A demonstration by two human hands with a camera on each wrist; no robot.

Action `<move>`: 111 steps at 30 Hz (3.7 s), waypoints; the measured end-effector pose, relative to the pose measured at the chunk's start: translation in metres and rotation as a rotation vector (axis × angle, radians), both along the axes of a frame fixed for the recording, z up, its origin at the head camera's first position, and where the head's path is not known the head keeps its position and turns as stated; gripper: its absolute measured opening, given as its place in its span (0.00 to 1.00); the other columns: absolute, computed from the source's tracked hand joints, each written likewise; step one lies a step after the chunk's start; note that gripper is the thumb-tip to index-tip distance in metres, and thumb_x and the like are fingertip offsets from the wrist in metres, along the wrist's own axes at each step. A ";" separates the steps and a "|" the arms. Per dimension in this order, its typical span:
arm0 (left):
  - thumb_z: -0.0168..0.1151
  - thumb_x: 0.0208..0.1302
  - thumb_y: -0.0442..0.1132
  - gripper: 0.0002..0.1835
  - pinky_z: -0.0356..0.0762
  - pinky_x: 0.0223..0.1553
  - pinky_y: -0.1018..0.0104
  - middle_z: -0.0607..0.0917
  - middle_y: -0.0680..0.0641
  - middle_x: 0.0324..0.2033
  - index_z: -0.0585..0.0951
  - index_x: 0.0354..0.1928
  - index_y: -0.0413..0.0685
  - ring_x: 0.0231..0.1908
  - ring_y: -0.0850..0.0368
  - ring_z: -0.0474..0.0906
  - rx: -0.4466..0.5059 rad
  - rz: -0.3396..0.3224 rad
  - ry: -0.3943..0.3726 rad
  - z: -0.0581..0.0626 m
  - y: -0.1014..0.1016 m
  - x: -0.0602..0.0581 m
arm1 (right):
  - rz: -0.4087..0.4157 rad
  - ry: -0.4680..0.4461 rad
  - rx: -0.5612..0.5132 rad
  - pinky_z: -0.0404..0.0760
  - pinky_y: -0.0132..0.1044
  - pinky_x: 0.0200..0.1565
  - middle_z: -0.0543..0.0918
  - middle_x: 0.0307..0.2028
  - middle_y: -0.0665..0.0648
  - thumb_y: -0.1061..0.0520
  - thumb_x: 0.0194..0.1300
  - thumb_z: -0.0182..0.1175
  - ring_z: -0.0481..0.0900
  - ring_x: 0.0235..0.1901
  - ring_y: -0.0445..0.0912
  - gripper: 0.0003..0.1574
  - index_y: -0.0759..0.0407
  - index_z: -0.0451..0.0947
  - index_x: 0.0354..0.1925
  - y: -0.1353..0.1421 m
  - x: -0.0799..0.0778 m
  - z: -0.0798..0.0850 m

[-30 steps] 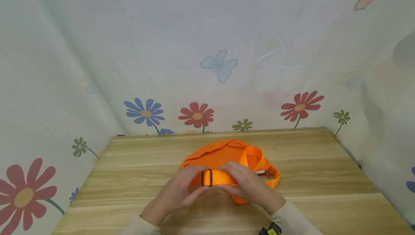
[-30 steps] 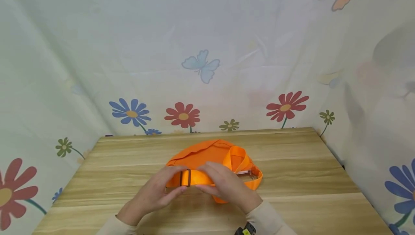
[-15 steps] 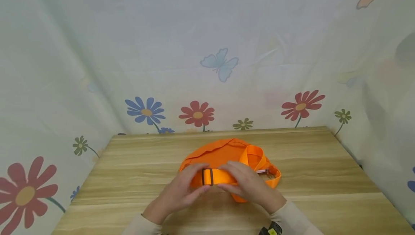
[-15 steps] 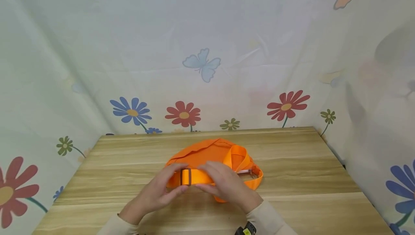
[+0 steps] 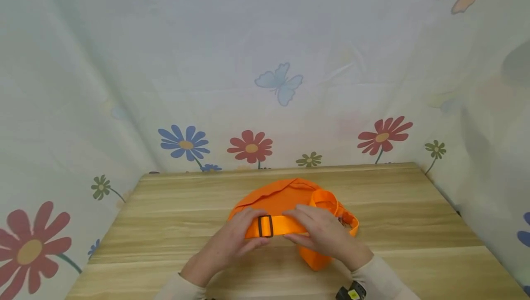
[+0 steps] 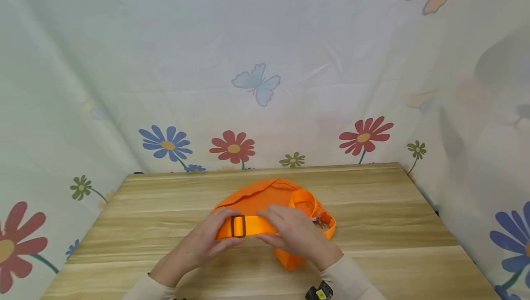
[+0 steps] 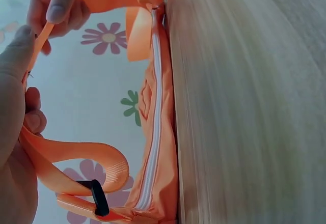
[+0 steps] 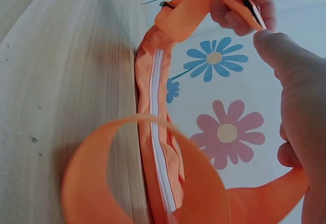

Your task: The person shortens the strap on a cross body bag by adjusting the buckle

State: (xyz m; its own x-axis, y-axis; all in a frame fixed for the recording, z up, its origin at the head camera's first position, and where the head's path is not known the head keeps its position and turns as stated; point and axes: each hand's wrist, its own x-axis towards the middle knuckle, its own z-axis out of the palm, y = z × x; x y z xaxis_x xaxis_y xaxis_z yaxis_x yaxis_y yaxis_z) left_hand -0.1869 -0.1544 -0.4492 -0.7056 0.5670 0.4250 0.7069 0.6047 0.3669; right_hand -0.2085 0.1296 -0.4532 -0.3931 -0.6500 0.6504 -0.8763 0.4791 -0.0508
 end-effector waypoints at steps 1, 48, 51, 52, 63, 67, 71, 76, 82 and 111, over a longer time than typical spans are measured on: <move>0.72 0.69 0.59 0.33 0.87 0.59 0.58 0.83 0.54 0.59 0.75 0.69 0.52 0.54 0.59 0.80 -0.015 0.010 0.006 0.000 0.000 0.000 | 0.001 -0.008 0.003 0.72 0.20 0.35 0.79 0.37 0.45 0.36 0.76 0.66 0.69 0.29 0.35 0.28 0.55 0.82 0.58 0.000 0.000 0.000; 0.64 0.79 0.50 0.23 0.83 0.57 0.62 0.80 0.59 0.54 0.71 0.68 0.56 0.51 0.64 0.77 0.172 0.007 -0.141 0.004 -0.006 0.007 | 0.053 -0.210 -0.155 0.73 0.18 0.35 0.79 0.39 0.47 0.40 0.75 0.68 0.68 0.30 0.33 0.27 0.56 0.81 0.60 0.002 0.005 -0.005; 0.63 0.79 0.49 0.22 0.83 0.56 0.64 0.80 0.59 0.53 0.70 0.68 0.55 0.50 0.64 0.77 0.198 -0.013 -0.155 0.002 -0.005 0.006 | 0.068 -0.237 -0.167 0.74 0.19 0.35 0.80 0.40 0.48 0.43 0.76 0.68 0.70 0.31 0.33 0.24 0.56 0.80 0.59 0.002 0.006 -0.005; 0.63 0.79 0.49 0.22 0.83 0.56 0.64 0.80 0.59 0.53 0.69 0.68 0.55 0.50 0.64 0.77 0.206 -0.019 -0.158 0.002 -0.005 0.006 | 0.077 -0.244 -0.172 0.75 0.19 0.35 0.81 0.41 0.48 0.44 0.76 0.68 0.71 0.31 0.33 0.23 0.56 0.79 0.59 0.001 0.007 -0.005; 0.65 0.77 0.43 0.25 0.82 0.57 0.65 0.80 0.57 0.51 0.68 0.68 0.49 0.50 0.62 0.78 0.272 -0.102 -0.156 0.001 -0.001 0.002 | 0.112 -0.292 -0.211 0.78 0.21 0.37 0.83 0.44 0.49 0.46 0.81 0.62 0.75 0.33 0.33 0.19 0.57 0.77 0.58 -0.008 0.009 -0.005; 0.65 0.77 0.45 0.25 0.83 0.57 0.63 0.80 0.59 0.51 0.68 0.69 0.53 0.51 0.62 0.78 0.259 -0.092 -0.183 0.000 0.000 0.003 | 0.123 -0.291 -0.203 0.79 0.20 0.38 0.84 0.45 0.50 0.46 0.81 0.62 0.76 0.34 0.34 0.20 0.58 0.77 0.58 -0.011 0.009 -0.004; 0.66 0.77 0.47 0.25 0.82 0.61 0.60 0.80 0.60 0.51 0.68 0.69 0.59 0.53 0.61 0.79 0.239 -0.084 -0.184 -0.001 0.002 0.004 | 0.123 -0.267 -0.186 0.79 0.19 0.39 0.84 0.46 0.51 0.44 0.80 0.63 0.77 0.34 0.35 0.22 0.58 0.77 0.59 -0.016 0.010 -0.004; 0.68 0.75 0.46 0.26 0.82 0.63 0.57 0.81 0.60 0.54 0.70 0.69 0.60 0.54 0.60 0.79 0.227 -0.074 -0.146 -0.001 0.003 0.005 | 0.098 -0.241 -0.174 0.79 0.18 0.39 0.84 0.45 0.49 0.46 0.73 0.72 0.77 0.33 0.35 0.26 0.57 0.78 0.60 -0.018 0.014 0.000; 0.70 0.72 0.45 0.26 0.83 0.60 0.57 0.83 0.59 0.55 0.73 0.68 0.61 0.53 0.61 0.79 0.217 -0.050 -0.125 0.000 0.001 0.007 | 0.050 -0.174 -0.131 0.79 0.19 0.38 0.84 0.43 0.47 0.51 0.59 0.83 0.76 0.31 0.36 0.38 0.55 0.80 0.63 -0.007 0.014 0.005; 0.69 0.74 0.41 0.27 0.84 0.55 0.65 0.81 0.56 0.50 0.68 0.68 0.55 0.49 0.61 0.79 0.324 -0.137 -0.209 -0.005 0.000 0.003 | 0.129 -0.220 -0.163 0.79 0.19 0.39 0.86 0.47 0.51 0.47 0.77 0.68 0.78 0.32 0.35 0.24 0.59 0.76 0.62 -0.007 0.013 -0.002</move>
State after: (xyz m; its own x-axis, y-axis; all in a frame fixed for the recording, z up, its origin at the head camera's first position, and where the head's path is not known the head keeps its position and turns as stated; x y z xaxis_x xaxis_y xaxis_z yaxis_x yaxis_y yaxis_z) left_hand -0.1838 -0.1540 -0.4541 -0.7232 0.5219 0.4524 0.6626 0.3396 0.6676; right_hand -0.1957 0.1225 -0.4548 -0.4567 -0.5978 0.6588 -0.8890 0.3342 -0.3129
